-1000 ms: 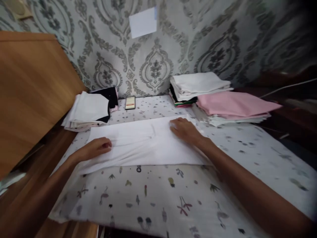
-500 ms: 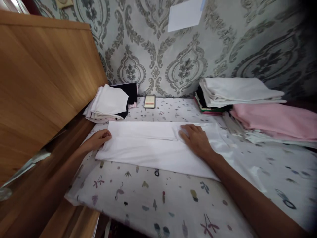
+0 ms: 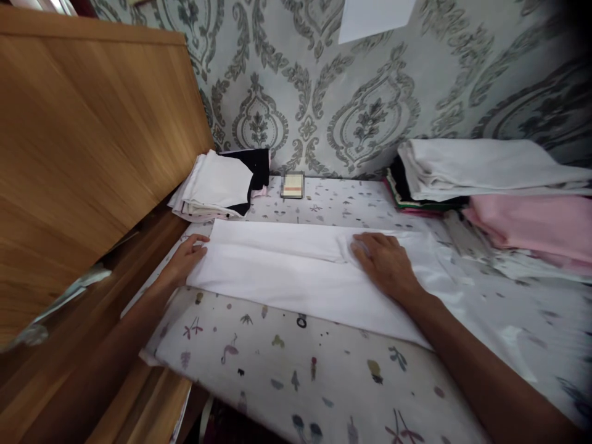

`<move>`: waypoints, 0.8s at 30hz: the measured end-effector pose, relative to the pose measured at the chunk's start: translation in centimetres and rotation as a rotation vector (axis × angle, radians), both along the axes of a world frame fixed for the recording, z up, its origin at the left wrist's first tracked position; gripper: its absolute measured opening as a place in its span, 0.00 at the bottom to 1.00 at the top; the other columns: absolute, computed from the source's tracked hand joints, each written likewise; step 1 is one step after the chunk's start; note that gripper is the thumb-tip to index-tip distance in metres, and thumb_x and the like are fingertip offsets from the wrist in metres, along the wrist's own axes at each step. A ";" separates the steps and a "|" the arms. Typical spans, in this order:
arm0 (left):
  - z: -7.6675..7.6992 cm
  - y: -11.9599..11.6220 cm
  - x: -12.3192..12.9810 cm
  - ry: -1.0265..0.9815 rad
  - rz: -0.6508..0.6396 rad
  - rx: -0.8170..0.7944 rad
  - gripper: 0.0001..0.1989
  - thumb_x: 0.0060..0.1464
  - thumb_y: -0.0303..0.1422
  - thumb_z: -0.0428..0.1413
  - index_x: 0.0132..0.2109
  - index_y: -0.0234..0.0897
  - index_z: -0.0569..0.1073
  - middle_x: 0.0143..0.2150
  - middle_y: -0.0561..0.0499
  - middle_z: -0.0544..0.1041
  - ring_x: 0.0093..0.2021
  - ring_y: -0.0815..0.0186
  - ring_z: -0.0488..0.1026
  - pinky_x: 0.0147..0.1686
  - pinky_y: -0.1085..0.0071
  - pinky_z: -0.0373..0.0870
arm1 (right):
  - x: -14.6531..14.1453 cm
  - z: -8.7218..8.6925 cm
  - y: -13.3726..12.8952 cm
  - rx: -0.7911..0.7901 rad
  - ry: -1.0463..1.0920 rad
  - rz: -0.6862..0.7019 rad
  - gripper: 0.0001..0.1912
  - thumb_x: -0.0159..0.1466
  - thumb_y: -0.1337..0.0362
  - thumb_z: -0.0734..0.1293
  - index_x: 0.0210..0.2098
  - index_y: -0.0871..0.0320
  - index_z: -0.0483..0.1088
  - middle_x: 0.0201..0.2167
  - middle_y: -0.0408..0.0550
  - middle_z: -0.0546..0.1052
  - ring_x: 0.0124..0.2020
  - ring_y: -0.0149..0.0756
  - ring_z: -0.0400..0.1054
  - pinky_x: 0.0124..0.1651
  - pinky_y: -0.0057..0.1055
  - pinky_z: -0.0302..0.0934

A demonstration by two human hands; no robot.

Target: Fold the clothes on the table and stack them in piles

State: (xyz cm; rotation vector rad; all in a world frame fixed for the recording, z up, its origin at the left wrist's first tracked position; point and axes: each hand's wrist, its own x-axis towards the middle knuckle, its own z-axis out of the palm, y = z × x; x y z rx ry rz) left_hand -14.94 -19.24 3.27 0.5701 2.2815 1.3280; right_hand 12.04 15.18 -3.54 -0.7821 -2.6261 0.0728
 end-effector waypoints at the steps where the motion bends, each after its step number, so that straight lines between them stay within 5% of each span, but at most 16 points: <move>1: -0.1 -0.1 0.1 -0.007 0.003 -0.015 0.24 0.44 0.46 0.56 0.46 0.38 0.65 0.24 0.60 0.63 0.21 0.72 0.58 0.21 0.76 0.50 | 0.0 0.2 -0.2 -0.001 0.015 0.003 0.24 0.69 0.54 0.53 0.51 0.60 0.72 0.49 0.60 0.75 0.50 0.54 0.67 0.50 0.49 0.64; 4: -0.3 -0.6 0.4 0.013 -0.087 -0.044 0.25 0.47 0.47 0.56 0.49 0.39 0.65 0.23 0.61 0.60 0.21 0.72 0.54 0.21 0.76 0.46 | -0.3 1.2 -1.9 0.021 0.081 0.085 0.23 0.69 0.55 0.55 0.52 0.61 0.72 0.53 0.62 0.73 0.54 0.55 0.66 0.55 0.53 0.61; 7: -0.6 -1.2 0.5 0.115 -0.154 -0.048 0.25 0.48 0.44 0.57 0.51 0.40 0.65 0.25 0.61 0.57 0.22 0.72 0.54 0.22 0.76 0.47 | -0.8 2.7 -5.9 0.008 0.110 0.341 0.20 0.70 0.56 0.56 0.52 0.57 0.72 0.55 0.59 0.73 0.57 0.52 0.65 0.59 0.54 0.59; 12: -1.8 -2.1 -0.1 0.206 -0.054 -0.075 0.22 0.48 0.41 0.55 0.50 0.41 0.65 0.27 0.60 0.58 0.22 0.72 0.55 0.22 0.76 0.49 | -1.2 3.9 -12.2 -0.065 0.054 0.742 0.16 0.71 0.60 0.57 0.49 0.55 0.73 0.55 0.56 0.73 0.56 0.46 0.66 0.56 0.46 0.65; 24: -2.0 -1.3 -1.4 0.117 -0.040 -0.043 0.25 0.48 0.48 0.56 0.50 0.41 0.64 0.23 0.62 0.63 0.21 0.71 0.58 0.23 0.75 0.50 | -1.9 2.8 -12.6 -0.136 0.033 0.738 0.15 0.71 0.61 0.58 0.50 0.54 0.72 0.55 0.55 0.74 0.58 0.46 0.67 0.57 0.49 0.65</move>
